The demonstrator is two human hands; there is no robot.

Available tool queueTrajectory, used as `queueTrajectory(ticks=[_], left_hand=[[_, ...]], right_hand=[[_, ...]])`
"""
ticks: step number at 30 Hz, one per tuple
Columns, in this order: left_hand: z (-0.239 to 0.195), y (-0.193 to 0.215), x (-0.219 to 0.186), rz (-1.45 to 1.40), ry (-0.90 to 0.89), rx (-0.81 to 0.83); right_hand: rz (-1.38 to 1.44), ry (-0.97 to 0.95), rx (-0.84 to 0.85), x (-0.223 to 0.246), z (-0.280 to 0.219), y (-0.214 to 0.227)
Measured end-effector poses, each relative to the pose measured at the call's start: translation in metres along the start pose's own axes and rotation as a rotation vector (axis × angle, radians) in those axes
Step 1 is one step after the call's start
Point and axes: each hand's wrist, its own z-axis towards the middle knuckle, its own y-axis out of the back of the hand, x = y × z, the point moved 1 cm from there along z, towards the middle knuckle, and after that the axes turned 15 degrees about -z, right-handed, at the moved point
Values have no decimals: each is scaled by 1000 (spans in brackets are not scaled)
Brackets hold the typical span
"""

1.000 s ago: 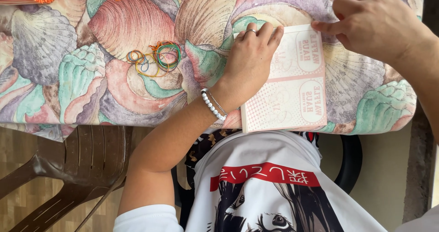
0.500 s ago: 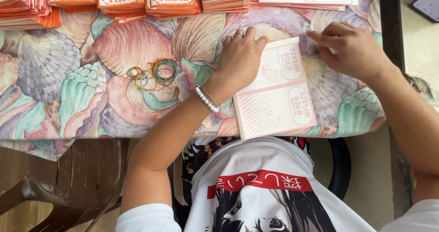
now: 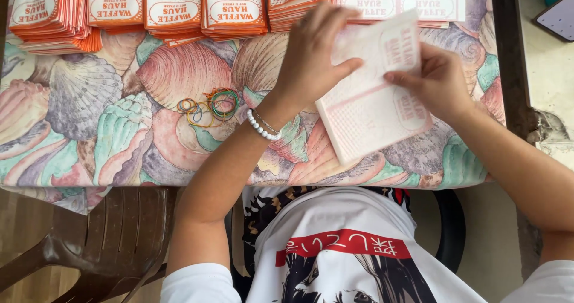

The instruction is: Folding paper bags from flat sheets and stacking them on a table

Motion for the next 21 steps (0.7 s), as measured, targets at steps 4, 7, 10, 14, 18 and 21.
queueTrajectory(ticks=[4,7,10,14,18,21], left_hand=[[-15,25,-22,-261,-108,-366],[-26,-6,25,-918,375,-250],[-38,-31,41,-1282,561,-122],[-44,-42,46,-1280,499,-147],[-45,-38,41,-1230,584,-243],[-46,-35,38,-1257,611,-287]], right_hand=[[155,52,-318,-8,-2,16],[210,52,-390,-10,-3,31],[204,49,-392,-7,-4,32],[186,56,-389,-14,-2,26],[100,76,-364,-17,-3,26],[35,111,-340,-13,-5,27]])
